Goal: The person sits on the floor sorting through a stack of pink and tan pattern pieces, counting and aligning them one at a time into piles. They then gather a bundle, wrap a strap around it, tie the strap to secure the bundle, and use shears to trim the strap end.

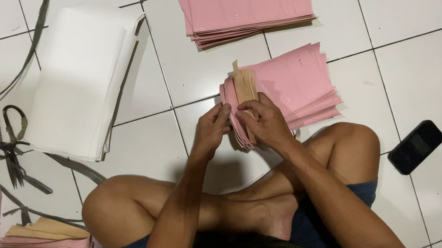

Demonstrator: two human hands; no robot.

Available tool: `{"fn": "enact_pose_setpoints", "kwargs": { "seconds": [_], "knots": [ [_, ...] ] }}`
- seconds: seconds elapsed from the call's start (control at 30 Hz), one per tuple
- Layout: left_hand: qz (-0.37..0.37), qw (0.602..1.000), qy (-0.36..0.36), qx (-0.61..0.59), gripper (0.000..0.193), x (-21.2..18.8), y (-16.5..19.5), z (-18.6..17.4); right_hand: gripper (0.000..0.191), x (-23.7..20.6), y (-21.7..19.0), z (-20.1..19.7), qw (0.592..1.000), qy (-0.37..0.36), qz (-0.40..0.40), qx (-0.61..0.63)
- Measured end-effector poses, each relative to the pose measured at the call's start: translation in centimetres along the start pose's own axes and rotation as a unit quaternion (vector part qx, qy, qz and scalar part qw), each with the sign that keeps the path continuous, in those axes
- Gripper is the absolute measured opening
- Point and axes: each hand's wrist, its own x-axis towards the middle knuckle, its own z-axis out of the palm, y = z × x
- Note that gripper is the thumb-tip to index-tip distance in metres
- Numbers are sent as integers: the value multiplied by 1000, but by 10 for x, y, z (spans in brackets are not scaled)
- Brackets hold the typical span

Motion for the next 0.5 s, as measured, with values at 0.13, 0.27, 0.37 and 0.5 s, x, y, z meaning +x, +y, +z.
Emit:
{"fn": "enact_pose_setpoints", "kwargs": {
  "seconds": [0.13,0.27,0.37,0.5],
  "knots": [
    [7,1000,-5,6,48,-1,-2,-1,27,0,9,3,998,11,-53,-11],
    [9,1000,-1,9,49,0,-2,-2,22,0,17,4,1000,-5,10,-21],
    [-10,1000,27,0,45,-3,3,-1,20,0,24,5,999,0,40,23],
    [201,948,192,155,46,-17,15,5,19,0,26,1,999,31,13,5]
  ]
}}
